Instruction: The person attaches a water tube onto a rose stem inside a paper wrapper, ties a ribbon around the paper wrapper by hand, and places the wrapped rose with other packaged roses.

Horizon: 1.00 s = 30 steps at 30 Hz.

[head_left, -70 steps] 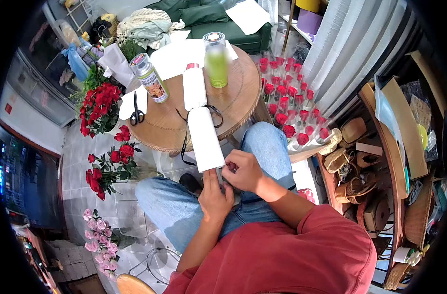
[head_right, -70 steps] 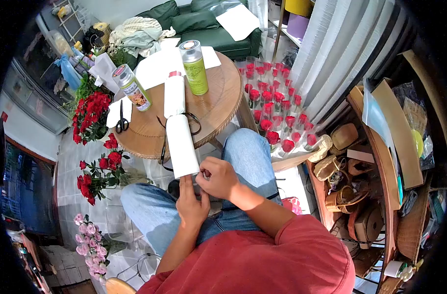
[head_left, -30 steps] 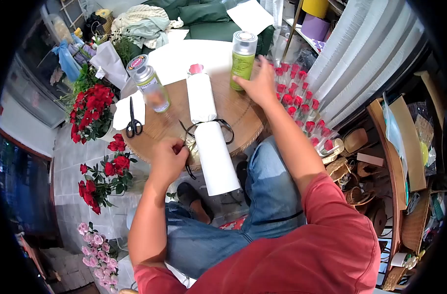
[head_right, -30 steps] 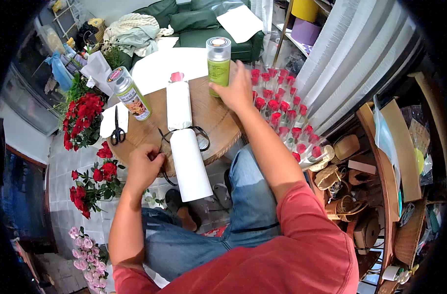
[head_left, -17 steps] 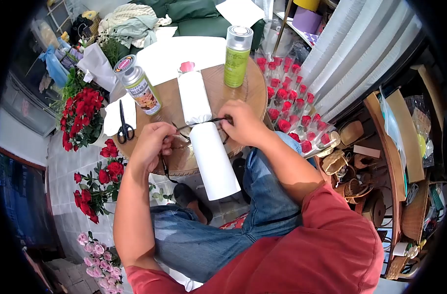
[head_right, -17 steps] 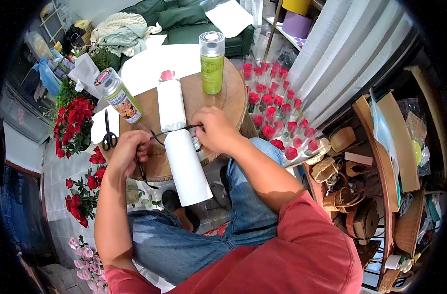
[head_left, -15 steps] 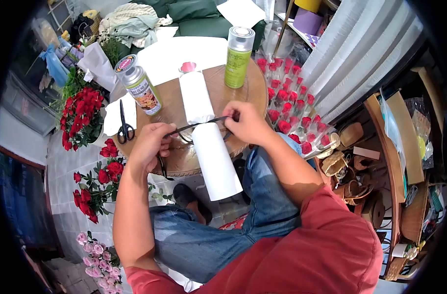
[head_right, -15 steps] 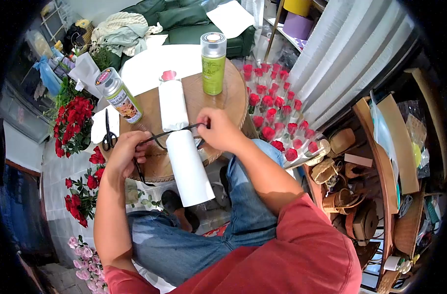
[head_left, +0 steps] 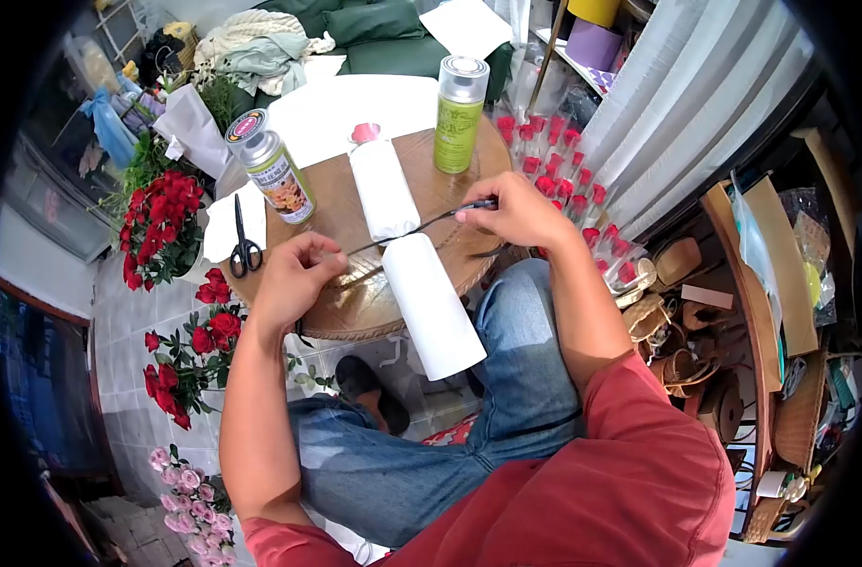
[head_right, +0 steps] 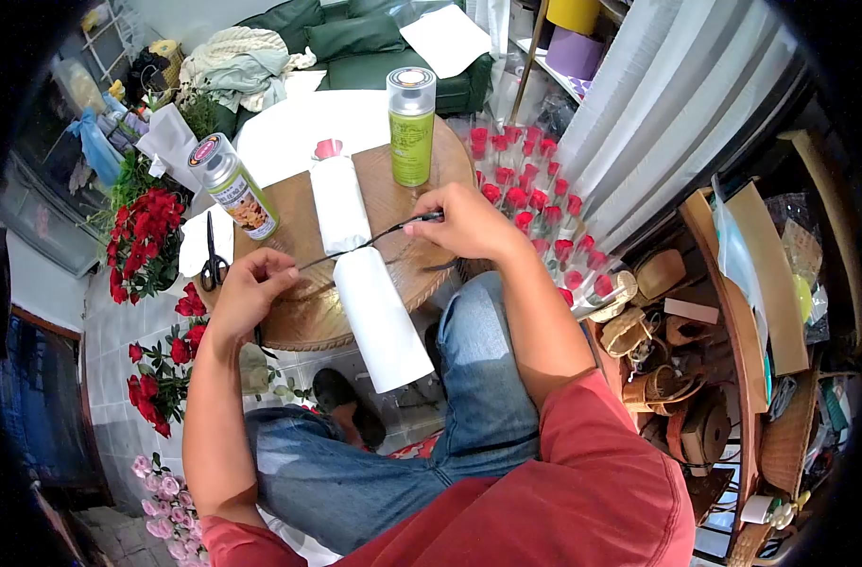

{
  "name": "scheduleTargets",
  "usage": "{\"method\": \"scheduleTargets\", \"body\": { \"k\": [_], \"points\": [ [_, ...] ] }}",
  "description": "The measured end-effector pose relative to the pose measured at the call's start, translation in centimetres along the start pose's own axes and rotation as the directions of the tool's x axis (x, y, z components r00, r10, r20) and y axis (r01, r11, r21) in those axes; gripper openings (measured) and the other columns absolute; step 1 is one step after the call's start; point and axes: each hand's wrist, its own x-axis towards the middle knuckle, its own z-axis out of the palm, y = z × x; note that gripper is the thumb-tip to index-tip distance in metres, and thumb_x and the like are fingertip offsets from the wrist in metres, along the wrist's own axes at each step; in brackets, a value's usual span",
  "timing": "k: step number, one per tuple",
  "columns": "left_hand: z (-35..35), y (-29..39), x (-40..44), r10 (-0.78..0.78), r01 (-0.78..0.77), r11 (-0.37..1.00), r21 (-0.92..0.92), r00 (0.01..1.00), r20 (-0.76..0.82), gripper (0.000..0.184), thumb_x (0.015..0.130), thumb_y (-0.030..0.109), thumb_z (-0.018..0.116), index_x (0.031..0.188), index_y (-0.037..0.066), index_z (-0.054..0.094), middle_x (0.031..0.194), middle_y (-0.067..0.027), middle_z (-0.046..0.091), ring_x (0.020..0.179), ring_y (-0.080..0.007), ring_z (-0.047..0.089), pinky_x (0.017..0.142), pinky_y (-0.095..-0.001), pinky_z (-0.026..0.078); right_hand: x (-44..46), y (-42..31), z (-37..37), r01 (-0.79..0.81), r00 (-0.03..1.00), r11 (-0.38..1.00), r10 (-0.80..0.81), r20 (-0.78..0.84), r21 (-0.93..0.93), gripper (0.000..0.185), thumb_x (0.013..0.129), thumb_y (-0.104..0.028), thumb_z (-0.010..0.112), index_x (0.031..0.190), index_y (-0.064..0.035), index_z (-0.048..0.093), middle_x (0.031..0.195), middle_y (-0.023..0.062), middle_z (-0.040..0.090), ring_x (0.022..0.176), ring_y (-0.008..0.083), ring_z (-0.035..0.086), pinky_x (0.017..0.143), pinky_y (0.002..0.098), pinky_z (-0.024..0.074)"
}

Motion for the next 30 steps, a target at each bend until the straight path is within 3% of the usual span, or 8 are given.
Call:
{"method": "scheduleTargets", "body": {
  "k": [6, 8, 9, 11, 15, 16, 20, 30],
  "points": [
    [0.4, 1.0, -0.5, 0.095, -0.109, 0.973, 0.203, 0.993, 0.076, 0.012, 0.096, 0.013, 0.070, 0.096, 0.002, 0.070, 0.071, 0.0021, 0.061, 0.064, -0.0064, 0.054, 0.060, -0.0231, 0.044, 0.8, -0.4, 0.5, -0.063, 0.998, 0.998, 0.063, 0.010, 0.012, 0.025, 0.091, -0.022, 0.077, 0.086, 0.0027, 0.073, 0.079, 0.0122, 0.072, 0.074, 0.0192, 0.066, 0.073, 0.0328, 0.0525],
    [0.8, 1.1, -0.4, 0.006, -0.011, 0.997, 0.077, 0.998, 0.057, 0.015, 0.096, 0.016, 0.070, 0.089, 0.003, 0.069, 0.070, 0.0029, 0.059, 0.060, -0.0060, 0.051, 0.055, -0.0235, 0.041, 1.5, -0.3, 2.9, 0.038, 0.988, 0.670, 0.084, -0.128, 0.741, 0.024, 0.098, -0.019, 0.067, 0.083, -0.0007, 0.069, 0.086, 0.0096, 0.072, 0.078, 0.0138, 0.063, 0.073, 0.0318, 0.0499],
    [1.0, 1.3, -0.4, -0.088, 0.091, 0.995, -0.047, 0.994, 0.060, 0.020, 0.097, 0.019, 0.070, 0.083, 0.005, 0.068, 0.068, 0.0037, 0.056, 0.056, -0.0056, 0.048, 0.049, -0.0239, 0.037, 1.7, -0.3, 3.6, 0.039, 0.989, 0.670, 0.081, -0.126, 0.741, 0.024, 0.098, -0.019, 0.067, 0.083, -0.0007, 0.069, 0.086, 0.0096, 0.072, 0.078, 0.0138, 0.063, 0.073, 0.0318, 0.0499],
    [1.6, 2.0, -0.3, -0.211, 0.215, 0.964, -0.160, 0.977, 0.043, 0.025, 0.097, 0.022, 0.070, 0.078, 0.006, 0.065, 0.065, 0.0045, 0.053, 0.053, -0.0054, 0.044, 0.046, -0.0247, 0.033, 2.0, -0.5, 4.6, -0.042, 0.990, 0.050, 0.137, 0.035, 0.998, 0.023, 0.100, -0.021, 0.063, 0.082, -0.0073, 0.063, 0.082, 0.0110, 0.070, 0.083, 0.0231, 0.068, 0.091, 0.0382, 0.0527],
    [3.9, 2.6, -0.1, -0.297, 0.251, 0.941, -0.226, 0.934, -0.199, 0.034, 0.093, 0.021, 0.071, 0.065, 0.009, 0.056, 0.059, 0.0057, 0.047, 0.052, -0.0051, 0.039, 0.046, -0.0259, 0.028, 3.4, 1.0, 6.1, -0.075, 0.976, -0.226, 0.181, 0.118, 0.971, 0.034, 0.100, -0.024, 0.059, 0.071, -0.0152, 0.045, 0.061, 0.0004, 0.046, 0.053, 0.0143, 0.043, 0.068, 0.0365, 0.0448],
    [4.3, 2.1, 0.2, -0.296, 0.250, 0.942, -0.225, 0.934, -0.198, 0.034, 0.093, 0.021, 0.071, 0.065, 0.009, 0.056, 0.059, 0.0057, 0.047, 0.052, -0.0051, 0.039, 0.046, -0.0259, 0.028, 3.5, 0.5, 6.5, 0.012, 0.918, -0.193, 0.391, 0.065, 0.981, 0.030, 0.100, -0.022, 0.056, 0.075, -0.0148, 0.041, 0.058, -0.0026, 0.032, 0.048, 0.0121, 0.026, 0.058, 0.0335, 0.0343],
    [5.1, -0.5, 0.8, -0.173, 0.132, 0.982, -0.132, 0.911, -0.374, 0.031, 0.087, 0.009, 0.065, 0.060, 0.009, 0.051, 0.058, 0.0059, 0.044, 0.054, -0.0052, 0.035, 0.049, -0.0270, 0.026, 3.5, 1.7, 8.2, -0.007, 0.816, -0.100, 0.574, 0.064, 0.995, 0.017, 0.100, -0.018, 0.050, 0.088, -0.0121, 0.040, 0.059, -0.0026, 0.028, 0.047, 0.0119, 0.024, 0.050, 0.0319, 0.0284],
    [3.5, -2.1, 1.9, -0.144, 0.133, 0.990, -0.056, 0.891, -0.431, 0.032, 0.084, 0.004, 0.061, 0.056, 0.007, 0.045, 0.056, 0.0034, 0.043, 0.054, -0.0055, 0.037, 0.047, -0.0304, 0.027, 3.7, 2.7, 8.0, 0.020, 0.805, 0.065, 0.591, -0.055, 0.998, 0.023, 0.100, -0.016, 0.053, 0.080, -0.0110, 0.042, 0.059, -0.0001, 0.034, 0.046, 0.0125, 0.029, 0.044, 0.0340, 0.0289]
  ]
}}
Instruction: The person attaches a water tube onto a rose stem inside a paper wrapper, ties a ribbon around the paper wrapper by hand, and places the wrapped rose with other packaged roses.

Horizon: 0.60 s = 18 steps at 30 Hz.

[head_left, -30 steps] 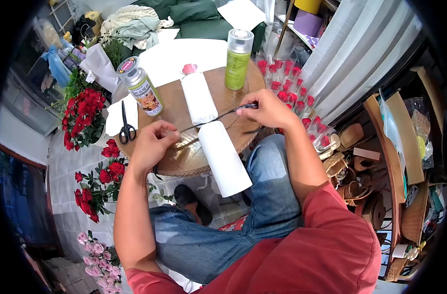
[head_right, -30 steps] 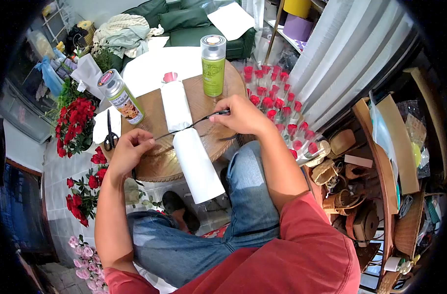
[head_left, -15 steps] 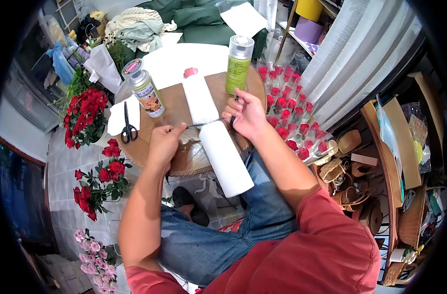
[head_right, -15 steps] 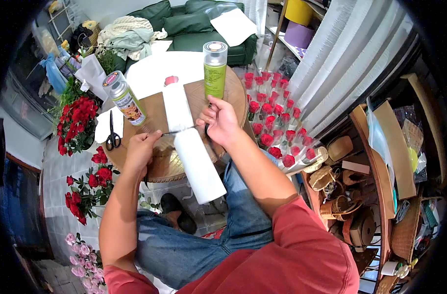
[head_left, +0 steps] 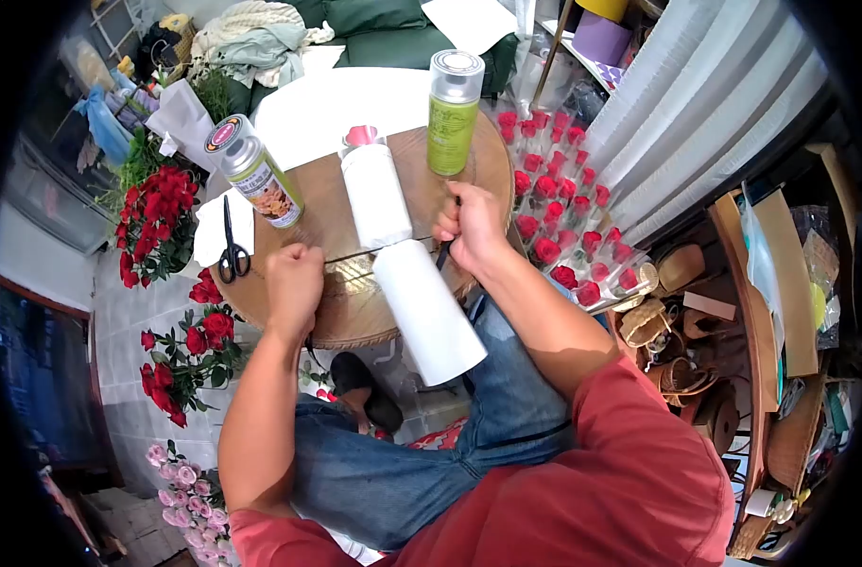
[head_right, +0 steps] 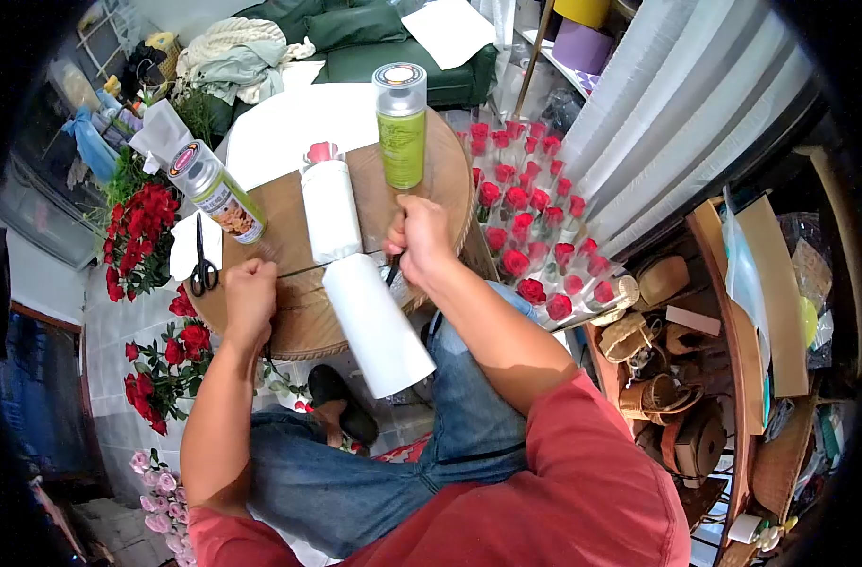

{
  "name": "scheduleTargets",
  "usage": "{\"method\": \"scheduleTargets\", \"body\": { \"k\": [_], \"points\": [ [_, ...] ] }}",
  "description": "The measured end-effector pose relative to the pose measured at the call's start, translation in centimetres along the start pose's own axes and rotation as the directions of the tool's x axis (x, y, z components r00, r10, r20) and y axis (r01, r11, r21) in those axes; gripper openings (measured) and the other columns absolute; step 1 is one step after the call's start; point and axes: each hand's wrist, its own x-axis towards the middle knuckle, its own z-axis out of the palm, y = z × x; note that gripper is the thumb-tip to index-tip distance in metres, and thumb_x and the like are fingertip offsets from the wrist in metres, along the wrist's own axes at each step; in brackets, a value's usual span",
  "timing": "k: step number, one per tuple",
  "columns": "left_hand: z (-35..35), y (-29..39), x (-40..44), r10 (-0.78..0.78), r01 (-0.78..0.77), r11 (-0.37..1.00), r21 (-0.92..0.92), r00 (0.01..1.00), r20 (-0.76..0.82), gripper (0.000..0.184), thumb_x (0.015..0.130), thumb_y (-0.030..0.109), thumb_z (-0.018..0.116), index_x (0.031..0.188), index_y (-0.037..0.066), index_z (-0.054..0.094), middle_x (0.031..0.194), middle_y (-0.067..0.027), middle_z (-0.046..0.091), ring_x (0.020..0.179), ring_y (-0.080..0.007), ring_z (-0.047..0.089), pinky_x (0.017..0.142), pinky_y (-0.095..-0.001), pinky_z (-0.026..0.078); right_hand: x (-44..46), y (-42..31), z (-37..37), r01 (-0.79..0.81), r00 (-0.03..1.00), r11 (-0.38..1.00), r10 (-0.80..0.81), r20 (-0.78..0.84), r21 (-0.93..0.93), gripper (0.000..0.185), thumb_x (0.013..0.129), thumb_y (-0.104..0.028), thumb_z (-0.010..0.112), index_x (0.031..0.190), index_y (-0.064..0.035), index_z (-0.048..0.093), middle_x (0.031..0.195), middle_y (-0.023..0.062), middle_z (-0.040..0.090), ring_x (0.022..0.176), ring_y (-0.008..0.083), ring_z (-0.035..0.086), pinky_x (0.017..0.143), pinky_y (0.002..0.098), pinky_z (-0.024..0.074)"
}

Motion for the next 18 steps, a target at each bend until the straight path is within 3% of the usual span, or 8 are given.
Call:
{"method": "scheduleTargets", "body": {
  "k": [3, 5, 7, 8, 9, 11, 15, 18],
  "points": [
    [0.1, -0.1, 1.3, 0.132, -0.136, 0.965, -0.225, 0.991, -0.034, 0.036, 0.088, 0.003, 0.062, 0.059, 0.010, 0.043, 0.058, 0.0025, 0.046, 0.055, -0.0053, 0.038, 0.048, -0.0302, 0.026, -1.3, 1.1, 0.7, 0.113, 0.988, 0.992, -0.107, 0.109, -0.056, 0.033, 0.102, -0.021, 0.057, 0.074, -0.0113, 0.043, 0.061, -0.0004, 0.037, 0.048, 0.0121, 0.031, 0.047, 0.0332, 0.0343],
    [0.8, 1.2, 0.5, 0.148, -0.124, 0.937, -0.328, 0.988, 0.049, 0.034, 0.097, 0.007, 0.063, 0.066, 0.010, 0.048, 0.066, 0.0006, 0.052, 0.057, -0.0073, 0.040, 0.054, -0.0285, 0.036, -1.3, 1.5, 0.6, 0.157, 0.984, 0.987, -0.154, 0.087, -0.028, 0.036, 0.102, -0.022, 0.057, 0.072, -0.0115, 0.042, 0.061, -0.0011, 0.036, 0.050, 0.0122, 0.032, 0.048, 0.0327, 0.0347],
    [3.0, 5.8, -2.3, 0.006, 0.045, 0.688, -0.725, 0.998, 0.067, 0.029, 0.102, 0.013, 0.062, 0.076, 0.009, 0.051, 0.071, -0.0007, 0.054, 0.060, -0.0104, 0.043, 0.068, -0.0279, 0.048, -1.6, 1.4, 0.5, 0.159, 0.983, 0.987, -0.159, 0.095, 0.003, 0.036, 0.102, -0.022, 0.057, 0.072, -0.0114, 0.042, 0.061, -0.0014, 0.035, 0.050, 0.0122, 0.032, 0.049, 0.0327, 0.0349],
    [2.9, 6.6, -3.2, -0.049, 0.146, 0.606, -0.782, 0.988, 0.146, 0.026, 0.104, 0.016, 0.060, 0.081, 0.009, 0.052, 0.070, 0.0003, 0.048, 0.063, -0.0126, 0.044, 0.085, -0.0312, 0.051, -1.9, 1.2, 0.6, 0.166, 0.980, 0.986, -0.168, 0.107, 0.029, 0.036, 0.102, -0.022, 0.057, 0.073, -0.0113, 0.041, 0.061, -0.0018, 0.034, 0.050, 0.0122, 0.032, 0.050, 0.0327, 0.0352],
    [2.9, 6.1, -3.3, -0.048, 0.147, 0.612, -0.777, 0.988, 0.149, 0.026, 0.104, 0.016, 0.060, 0.081, 0.009, 0.052, 0.070, 0.0003, 0.048, 0.063, -0.0126, 0.044, 0.085, -0.0312, 0.051, -2.1, 1.0, 0.6, 0.166, 0.980, 0.985, -0.169, 0.103, 0.037, 0.036, 0.102, -0.022, 0.057, 0.073, -0.0113, 0.041, 0.061, -0.0018, 0.034, 0.050, 0.0122, 0.032, 0.050, 0.0327, 0.0352],
    [3.5, 4.3, -2.6, -0.016, 0.128, 0.411, -0.903, 0.991, 0.133, 0.027, 0.105, 0.018, 0.059, 0.081, 0.009, 0.050, 0.065, 0.0022, 0.039, 0.061, -0.0122, 0.041, 0.083, -0.0338, 0.050, -2.4, 0.7, 0.8, 0.092, 0.983, 0.992, -0.105, 0.150, 0.092, 0.035, 0.103, -0.022, 0.056, 0.074, -0.0110, 0.041, 0.061, -0.0015, 0.033, 0.050, 0.0128, 0.031, 0.051, 0.0333, 0.0353],
    [3.6, 2.3, -1.2, -0.116, 0.055, 0.362, -0.931, 0.993, 0.014, 0.030, 0.103, 0.018, 0.060, 0.077, 0.012, 0.046, 0.063, 0.0040, 0.032, 0.057, -0.0101, 0.034, 0.071, -0.0309, 0.045, -3.2, 0.6, 0.5, 0.043, 0.974, 0.994, -0.065, 0.219, 0.105, 0.035, 0.104, -0.023, 0.055, 0.075, -0.0116, 0.040, 0.061, -0.0009, 0.032, 0.050, 0.0136, 0.031, 0.052, 0.0332, 0.0342],
    [2.9, 2.2, -1.9, -0.076, 0.168, 0.259, -0.951, 0.985, 0.153, 0.034, 0.107, 0.023, 0.053, 0.076, 0.013, 0.045, 0.063, 0.0028, 0.026, 0.055, -0.0106, 0.025, 0.058, -0.0294, 0.033, -3.9, -0.6, 0.8, -0.026, 0.985, 0.995, 0.009, 0.173, 0.097, 0.037, 0.103, -0.024, 0.055, 0.073, -0.0126, 0.037, 0.059, -0.0004, 0.030, 0.049, 0.0142, 0.031, 0.053, 0.0334, 0.0320]
  ]
}}
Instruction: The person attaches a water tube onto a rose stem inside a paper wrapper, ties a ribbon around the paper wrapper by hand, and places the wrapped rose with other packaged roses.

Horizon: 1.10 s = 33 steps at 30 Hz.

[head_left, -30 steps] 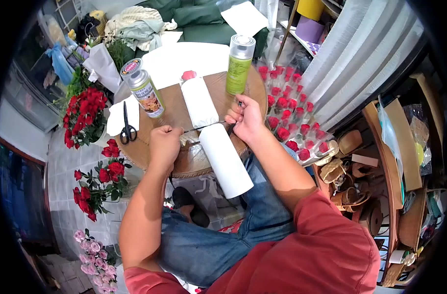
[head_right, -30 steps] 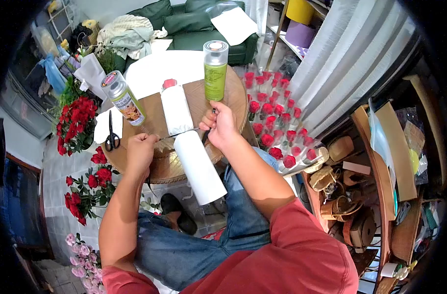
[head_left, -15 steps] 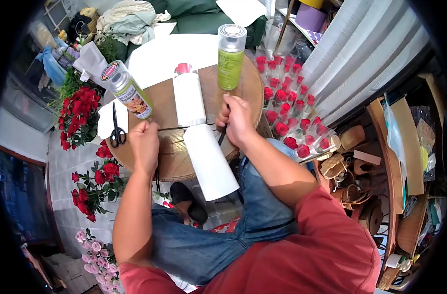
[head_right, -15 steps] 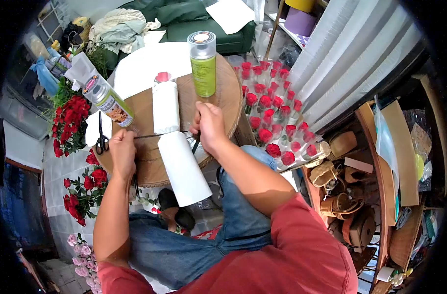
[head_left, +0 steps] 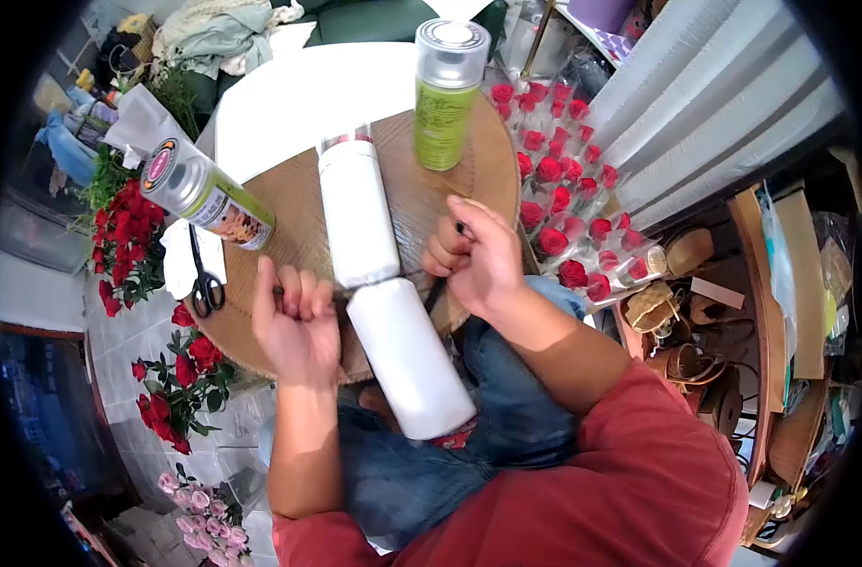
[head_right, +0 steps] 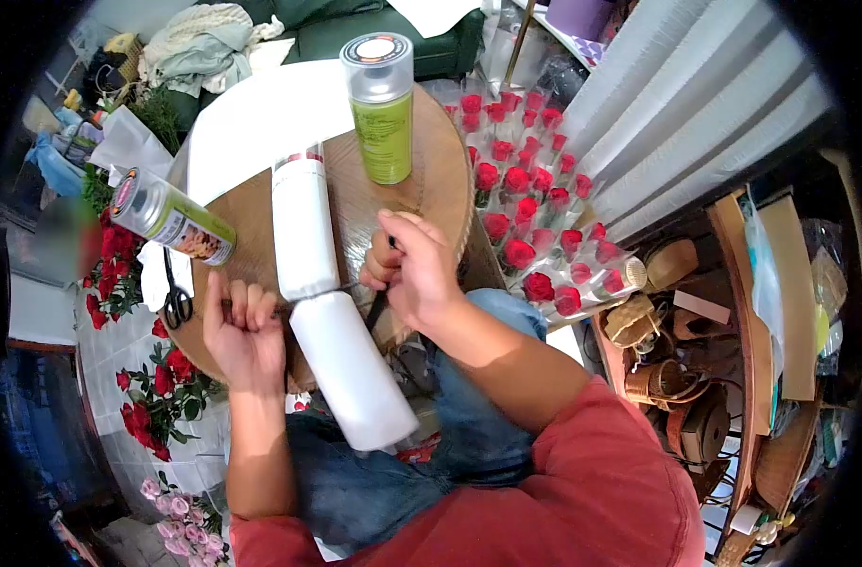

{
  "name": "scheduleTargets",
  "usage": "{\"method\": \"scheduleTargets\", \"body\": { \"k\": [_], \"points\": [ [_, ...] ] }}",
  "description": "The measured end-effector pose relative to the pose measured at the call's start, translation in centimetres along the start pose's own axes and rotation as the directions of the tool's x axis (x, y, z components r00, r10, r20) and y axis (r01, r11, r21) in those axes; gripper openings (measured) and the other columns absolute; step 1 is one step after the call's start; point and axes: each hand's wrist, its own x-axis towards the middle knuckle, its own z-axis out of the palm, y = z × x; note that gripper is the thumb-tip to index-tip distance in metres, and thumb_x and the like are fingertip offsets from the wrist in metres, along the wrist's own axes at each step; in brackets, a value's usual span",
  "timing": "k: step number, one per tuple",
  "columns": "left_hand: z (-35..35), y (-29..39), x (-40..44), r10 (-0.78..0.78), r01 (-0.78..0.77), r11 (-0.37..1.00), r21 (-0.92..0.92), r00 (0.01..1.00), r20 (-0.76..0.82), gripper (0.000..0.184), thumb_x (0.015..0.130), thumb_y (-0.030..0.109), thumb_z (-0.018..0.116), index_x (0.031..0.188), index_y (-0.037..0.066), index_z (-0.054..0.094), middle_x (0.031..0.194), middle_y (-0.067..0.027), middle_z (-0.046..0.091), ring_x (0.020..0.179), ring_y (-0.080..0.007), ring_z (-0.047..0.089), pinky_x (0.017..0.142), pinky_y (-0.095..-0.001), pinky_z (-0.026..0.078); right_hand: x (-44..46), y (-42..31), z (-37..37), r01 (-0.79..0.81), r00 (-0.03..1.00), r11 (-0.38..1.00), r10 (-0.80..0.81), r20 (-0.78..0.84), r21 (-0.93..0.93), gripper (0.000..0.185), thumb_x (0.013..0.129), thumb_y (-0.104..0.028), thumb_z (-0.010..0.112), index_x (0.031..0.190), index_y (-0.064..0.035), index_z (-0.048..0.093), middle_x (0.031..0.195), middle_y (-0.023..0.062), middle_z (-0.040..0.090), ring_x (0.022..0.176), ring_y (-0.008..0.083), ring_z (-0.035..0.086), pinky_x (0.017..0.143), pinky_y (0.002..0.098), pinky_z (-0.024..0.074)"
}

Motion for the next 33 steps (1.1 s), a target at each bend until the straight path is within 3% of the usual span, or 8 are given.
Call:
{"method": "scheduleTargets", "body": {
  "k": [5, 14, 22, 25, 29, 31, 32, 33],
  "points": [
    [-0.5, 0.7, -1.7, -0.212, 0.182, 0.973, 0.142, 0.948, 0.238, 0.042, 0.112, 0.030, 0.040, 0.074, 0.014, 0.041, 0.061, 0.0025, 0.024, 0.054, -0.0118, 0.022, 0.054, -0.0302, 0.026, 0.5, -2.0, -1.1, -0.213, 0.977, 0.977, 0.213, 0.027, -0.002, 0.034, 0.105, -0.020, 0.050, 0.074, -0.0130, 0.039, 0.056, -0.0009, 0.028, 0.048, 0.0124, 0.028, 0.052, 0.0332, 0.0318],
    [-0.7, 1.8, 1.0, -0.173, 0.129, 0.928, 0.351, 0.980, 0.097, 0.043, 0.103, -0.004, 0.049, 0.066, 0.012, 0.032, 0.050, 0.0003, 0.027, 0.043, -0.0119, 0.018, 0.045, -0.0345, 0.021, 2.7, -1.7, -1.2, -0.274, 0.962, 0.958, 0.273, -0.025, -0.088, 0.035, 0.109, -0.020, 0.045, 0.075, -0.0128, 0.041, 0.054, -0.0008, 0.030, 0.045, 0.0119, 0.026, 0.050, 0.0339, 0.0324],
    [-1.1, 1.6, 1.6, -0.160, 0.074, 0.895, 0.441, 0.974, 0.162, 0.041, 0.102, -0.001, 0.047, 0.068, 0.016, 0.033, 0.050, 0.0028, 0.022, 0.040, -0.0113, 0.017, 0.042, -0.0331, 0.020, 2.7, -2.3, -1.5, -0.262, 0.965, 0.963, 0.261, -0.022, -0.068, 0.037, 0.110, -0.019, 0.044, 0.074, -0.0101, 0.043, 0.054, -0.0004, 0.033, 0.045, 0.0120, 0.028, 0.050, 0.0343, 0.0344],
    [-1.0, 1.6, 2.7, -0.124, 0.071, 0.907, 0.415, 0.987, 0.103, 0.041, 0.102, -0.003, 0.050, 0.067, 0.012, 0.033, 0.050, 0.0005, 0.027, 0.043, -0.0129, 0.019, 0.045, -0.0347, 0.028, 3.8, -2.3, -1.5, -0.280, 0.959, 0.948, 0.284, 0.011, -0.150, 0.038, 0.112, -0.026, 0.038, 0.076, -0.0137, 0.039, 0.054, -0.0015, 0.026, 0.046, 0.0125, 0.026, 0.049, 0.0337, 0.0309],
    [0.6, 1.1, 3.2, 0.060, -0.115, 0.876, 0.468, 0.990, 0.130, 0.037, 0.100, 0.006, 0.058, 0.069, 0.011, 0.039, 0.075, -0.0058, 0.050, 0.064, -0.0157, 0.046, 0.071, -0.0348, 0.047, 4.0, -1.0, -2.4, 0.067, 0.978, 0.978, -0.026, 0.209, -0.195, 0.034, 0.107, -0.022, 0.050, 0.078, -0.0041, 0.055, 0.074, 0.0058, 0.055, 0.073, 0.0156, 0.056, 0.076, 0.0346, 0.0501],
    [-0.3, 1.7, 3.3, 0.058, -0.176, 0.817, 0.549, 0.973, 0.226, 0.028, 0.099, 0.007, 0.061, 0.074, 0.006, 0.049, 0.093, -0.0099, 0.060, 0.086, -0.0177, 0.057, 0.088, -0.0362, 0.048, 4.5, 0.1, -2.4, 0.168, 0.968, 0.909, -0.079, 0.238, -0.382, 0.027, 0.106, -0.020, 0.055, 0.088, -0.0005, 0.062, 0.088, 0.0090, 0.061, 0.085, 0.0167, 0.059, 0.082, 0.0334, 0.0501],
    [-0.8, 1.5, 3.3, 0.169, -0.412, 0.410, 0.814, 0.911, 0.376, 0.017, 0.098, 0.009, 0.066, 0.084, 0.001, 0.059, 0.107, -0.0123, 0.065, 0.098, -0.0193, 0.061, 0.095, -0.0369, 0.048, 3.3, -0.3, -2.2, 0.259, 0.955, 0.786, -0.119, 0.273, -0.561, 0.025, 0.104, -0.019, 0.059, 0.098, 0.0031, 0.069, 0.102, 0.0121, 0.067, 0.097, 0.0179, 0.062, 0.089, 0.0323, 0.0501],
    [-1.8, 2.3, 3.1, 0.115, -0.506, 0.246, 0.827, 0.862, 0.493, 0.014, 0.095, 0.010, 0.070, 0.096, -0.003, 0.065, 0.122, -0.0139, 0.064, 0.110, -0.0201, 0.061, 0.098, -0.0350, 0.047, 3.1, -1.1, -2.2, 0.367, 0.920, 0.597, -0.119, 0.373, -0.713, 0.027, 0.098, -0.019, 0.068, 0.114, 0.0030, 0.071, 0.124, 0.0149, 0.065, 0.108, 0.0175, 0.062, 0.094, 0.0292, 0.0483]
  ]
}}
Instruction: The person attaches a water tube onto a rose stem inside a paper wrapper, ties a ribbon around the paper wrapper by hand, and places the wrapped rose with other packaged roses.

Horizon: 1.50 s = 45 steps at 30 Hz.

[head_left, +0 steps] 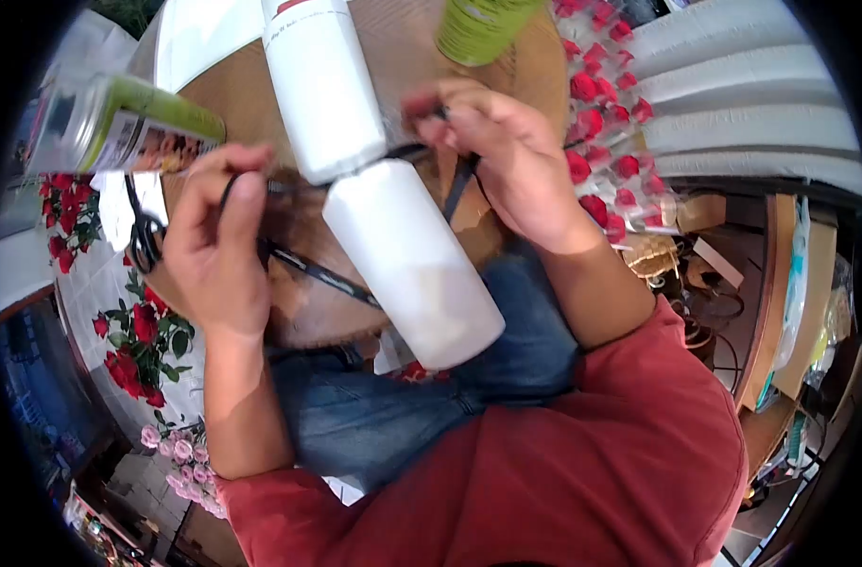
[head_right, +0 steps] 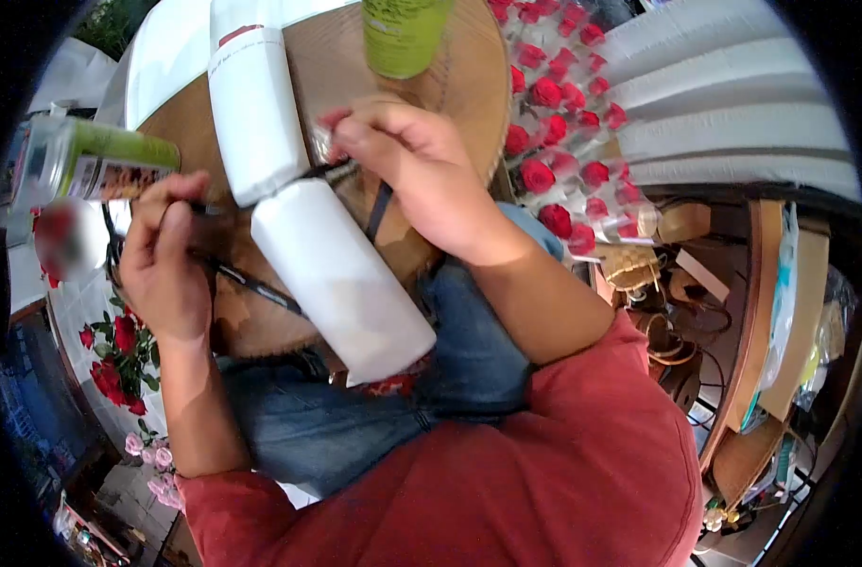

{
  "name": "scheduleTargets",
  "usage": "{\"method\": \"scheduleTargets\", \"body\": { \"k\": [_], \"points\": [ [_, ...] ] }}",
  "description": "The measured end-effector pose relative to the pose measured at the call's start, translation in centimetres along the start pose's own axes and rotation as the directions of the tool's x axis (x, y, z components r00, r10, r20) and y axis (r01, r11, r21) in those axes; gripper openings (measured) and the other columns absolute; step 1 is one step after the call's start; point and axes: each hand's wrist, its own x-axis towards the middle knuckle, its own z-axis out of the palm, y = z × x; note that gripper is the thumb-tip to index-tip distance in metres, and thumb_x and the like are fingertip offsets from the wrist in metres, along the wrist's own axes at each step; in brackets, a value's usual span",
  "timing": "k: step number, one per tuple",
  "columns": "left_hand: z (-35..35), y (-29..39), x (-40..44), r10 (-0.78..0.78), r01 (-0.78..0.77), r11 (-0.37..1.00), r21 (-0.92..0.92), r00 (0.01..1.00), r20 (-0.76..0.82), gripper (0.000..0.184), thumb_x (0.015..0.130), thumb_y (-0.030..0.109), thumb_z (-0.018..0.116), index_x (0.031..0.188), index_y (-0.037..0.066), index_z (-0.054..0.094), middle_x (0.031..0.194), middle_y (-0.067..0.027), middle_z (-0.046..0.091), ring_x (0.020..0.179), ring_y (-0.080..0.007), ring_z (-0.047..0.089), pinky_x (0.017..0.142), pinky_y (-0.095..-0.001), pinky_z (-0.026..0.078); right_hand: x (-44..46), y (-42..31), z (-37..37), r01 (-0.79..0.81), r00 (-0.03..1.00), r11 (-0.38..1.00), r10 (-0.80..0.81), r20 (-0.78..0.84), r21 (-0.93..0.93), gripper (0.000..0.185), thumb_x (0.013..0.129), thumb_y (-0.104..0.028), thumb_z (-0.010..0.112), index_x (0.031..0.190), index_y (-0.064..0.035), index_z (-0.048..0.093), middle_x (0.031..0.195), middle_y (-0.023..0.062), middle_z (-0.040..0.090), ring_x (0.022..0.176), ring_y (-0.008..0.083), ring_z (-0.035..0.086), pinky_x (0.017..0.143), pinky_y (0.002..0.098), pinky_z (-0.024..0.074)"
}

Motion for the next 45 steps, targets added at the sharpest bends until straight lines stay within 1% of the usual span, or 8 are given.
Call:
{"method": "scheduleTargets", "body": {
  "k": [7, 10, 14, 17, 22, 28, 34, 45],
  "points": [
    [-1.5, 4.7, -5.0, 0.280, -0.194, 0.717, 0.670, 0.960, -0.022, 0.062, 0.082, 0.012, 0.078, 0.137, -0.004, 0.051, 0.132, -0.0232, 0.053, 0.122, -0.0406, 0.053, 0.108, -0.0477, 0.041, -6.0, -3.0, -0.5, 0.089, 0.887, 0.648, -0.396, -0.236, -0.756, 0.040, 0.082, -0.015, 0.079, 0.116, -0.0002, 0.064, 0.125, 0.0190, 0.061, 0.117, 0.0315, 0.061, 0.095, 0.0375, 0.0500],
    [-0.6, 7.0, -11.3, 0.320, -0.332, 0.762, 0.557, 0.939, 0.122, 0.056, 0.075, 0.013, 0.086, 0.123, 0.000, 0.061, 0.107, -0.0153, 0.063, 0.096, -0.0298, 0.062, 0.086, -0.0378, 0.052, -15.8, -1.1, -1.0, 0.170, 0.943, 0.877, -0.277, -0.184, -0.449, 0.041, 0.078, -0.010, 0.080, 0.111, -0.0036, 0.056, 0.121, 0.0155, 0.060, 0.113, 0.0288, 0.062, 0.088, 0.0347, 0.0528],
    [2.9, 6.2, -17.3, 0.128, -0.251, 0.866, 0.432, 0.947, 0.293, 0.075, 0.066, 0.014, 0.093, 0.130, 0.002, 0.056, 0.108, -0.0175, 0.062, 0.097, -0.0333, 0.064, 0.082, -0.0402, 0.054, -17.1, -4.1, 1.0, 0.221, 0.970, 0.634, -0.221, 0.100, -0.741, 0.075, 0.071, -0.014, 0.081, 0.139, -0.0063, 0.049, 0.124, 0.0207, 0.058, 0.117, 0.0439, 0.056, 0.103, 0.0475, 0.0455],
    [4.4, 5.0, -17.4, 0.236, -0.365, 0.818, 0.445, 0.918, 0.318, 0.075, 0.067, 0.014, 0.092, 0.131, 0.002, 0.055, 0.105, -0.0181, 0.063, 0.094, -0.0341, 0.064, 0.079, -0.0418, 0.054, -16.9, -3.3, 2.1, 0.239, 0.970, 0.566, -0.180, 0.165, -0.789, 0.072, 0.073, -0.013, 0.080, 0.138, -0.0052, 0.050, 0.119, 0.0216, 0.062, 0.113, 0.0436, 0.059, 0.098, 0.0469, 0.0485],
    [4.6, 4.2, -16.2, 0.280, -0.347, 0.848, 0.401, 0.935, 0.218, 0.076, 0.070, 0.015, 0.092, 0.134, 0.002, 0.052, 0.098, -0.0186, 0.065, 0.084, -0.0350, 0.065, 0.073, -0.0421, 0.054, -16.1, -3.3, 3.8, 0.323, 0.927, 0.651, -0.366, 0.088, -0.687, 0.066, 0.076, -0.013, 0.078, 0.136, -0.0024, 0.053, 0.110, 0.0227, 0.066, 0.100, 0.0437, 0.065, 0.084, 0.0476, 0.0544],
    [4.0, 4.1, -16.1, 0.243, -0.306, 0.891, 0.337, 0.945, 0.217, 0.081, 0.068, 0.017, 0.095, 0.136, 0.005, 0.052, 0.091, -0.0129, 0.066, 0.079, -0.0265, 0.064, 0.070, -0.0371, 0.054, -15.9, -2.5, 4.3, 0.201, 0.959, 0.771, -0.280, -0.038, -0.605, 0.057, 0.079, -0.005, 0.070, 0.134, -0.0006, 0.054, 0.107, 0.0223, 0.069, 0.096, 0.0427, 0.068, 0.083, 0.0448, 0.0559],
    [3.8, 4.7, -16.4, 0.145, -0.187, 0.912, 0.366, 0.980, 0.139, 0.053, 0.067, 0.024, 0.095, 0.098, 0.005, 0.056, 0.077, -0.0110, 0.059, 0.068, -0.0295, 0.060, 0.061, -0.0401, 0.050, -16.7, 0.2, 5.7, 0.106, 0.969, 0.852, -0.205, -0.140, -0.513, 0.057, 0.076, 0.008, 0.067, 0.130, 0.0013, 0.052, 0.093, 0.0156, 0.071, 0.082, 0.0277, 0.071, 0.076, 0.0355, 0.0562],
    [5.9, 4.4, -19.1, 0.197, -0.149, 0.945, 0.291, 0.969, -0.146, 0.025, 0.080, 0.011, 0.087, 0.093, 0.000, 0.068, 0.071, -0.0120, 0.066, 0.058, -0.0216, 0.062, 0.056, -0.0321, 0.050, -15.9, 0.1, 7.4, 0.118, 0.968, 0.907, -0.197, -0.158, -0.405, 0.055, 0.079, 0.004, 0.071, 0.130, 0.0019, 0.051, 0.095, 0.0155, 0.073, 0.082, 0.0245, 0.072, 0.074, 0.0339, 0.0560]
  ]
}}
